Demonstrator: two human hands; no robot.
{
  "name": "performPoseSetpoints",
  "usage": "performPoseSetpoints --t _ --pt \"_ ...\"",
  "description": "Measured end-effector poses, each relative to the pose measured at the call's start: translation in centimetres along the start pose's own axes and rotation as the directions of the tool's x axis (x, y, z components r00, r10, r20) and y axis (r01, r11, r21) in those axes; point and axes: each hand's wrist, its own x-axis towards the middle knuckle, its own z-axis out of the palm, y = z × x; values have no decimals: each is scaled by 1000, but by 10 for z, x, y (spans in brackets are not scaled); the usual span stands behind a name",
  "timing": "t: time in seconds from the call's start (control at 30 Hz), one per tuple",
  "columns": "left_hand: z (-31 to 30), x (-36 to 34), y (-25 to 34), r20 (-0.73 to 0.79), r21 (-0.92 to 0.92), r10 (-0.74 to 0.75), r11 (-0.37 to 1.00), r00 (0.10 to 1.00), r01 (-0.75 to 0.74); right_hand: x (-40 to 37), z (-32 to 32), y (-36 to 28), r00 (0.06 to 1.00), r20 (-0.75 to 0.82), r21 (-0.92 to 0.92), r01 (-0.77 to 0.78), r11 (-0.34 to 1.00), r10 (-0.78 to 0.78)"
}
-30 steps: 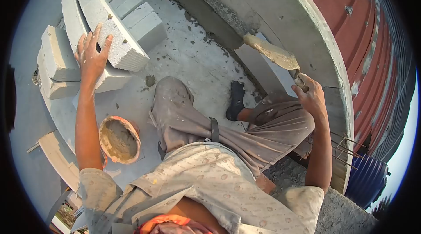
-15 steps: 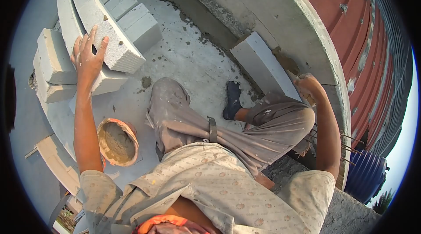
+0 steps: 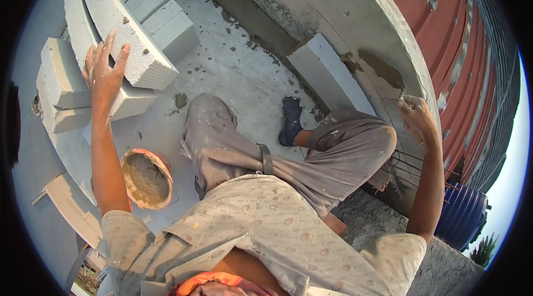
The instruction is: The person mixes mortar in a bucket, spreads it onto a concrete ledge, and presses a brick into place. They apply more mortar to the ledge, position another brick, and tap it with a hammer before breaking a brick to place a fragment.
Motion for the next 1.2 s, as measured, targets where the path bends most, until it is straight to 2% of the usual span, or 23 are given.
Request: performPoseSetpoints --t 0.07,0.13,0.2,0.33,0.37,0.47,0.5,0.6,0.7,0.77,0.8,0.83,0.93,1.0,1.07,1.1,1.13,1.17,1.2 --pt "-2 -1 2 8 -4 -9 1000 1000 9 13 22 -21 999 -36 65 41 997 -39" --pt "1 -1 0 -6 -14 -1 1000 1000 1 47 51 -14 998 -36 -45 43 998 -45" --pt "2 -2 -3 -17 -23 3 1000 1000 -4 56 65 -5 999 -6 -50 -45 998 44" --pt "2 -1 -4 -25 -17 5 1000 1000 -6 43 46 11 989 -6 -133 -145 980 146" --pt "0 -2 -2 -19 -11 2 1000 1000 -2 35 38 15 992 7 -183 -126 975 129" --pt "-1 0 1 -12 -10 -4 1000 1000 4 19 29 21 991 -22 -26 -136 990 136" --pt "-1 -1 1 -7 -9 -4 1000 1000 4 15 32 14 995 -53 10 -90 996 90" --pt "-2 0 0 8 -6 -5 1000 1000 5 23 36 10 995 -36 -102 -93 990 90" --pt "-1 -2 1 -27 -22 7 1000 1000 -8 25 40 15 993 -102 19 -59 998 61" --pt "0 -3 5 -30 -51 35 998 999 -36 20 36 8 986 -76 -94 -157 983 150" --pt "-3 -1 2 -47 -43 27 999 999 -29 23 31 14 991 -64 -223 -132 966 121" --pt "-5 0 1 -59 -64 35 997 998 -39 26 32 30 990 -124 -193 -87 977 64" --pt "-2 -2 0 -90 -75 25 997 996 -32 18 33 31 973 -116 -103 189 977 -200" --pt "10 -3 -6 -158 -75 43 996 986 -55 -23 44 -49 979 67 87 187 979 -193" --pt "10 -2 -6 -126 -81 32 996 992 -43 -32 72 -100 928 154 35 338 940 -339" --pt "15 0 -9 -127 -73 45 996 991 -55 -36 85 -126 894 197 10 409 912 -403" --pt "19 1 -13 -125 -68 57 995 991 -66 -40 103 -152 818 228 -29 548 836 -528" --pt "10 0 -14 -79 -90 57 994 995 -64 -43 125 -178 724 267 -65 672 737 -636" --pt "9 0 -19 -48 -81 70 994 996 -74 -43 154 -199 557 250 -37 823 567 -792"
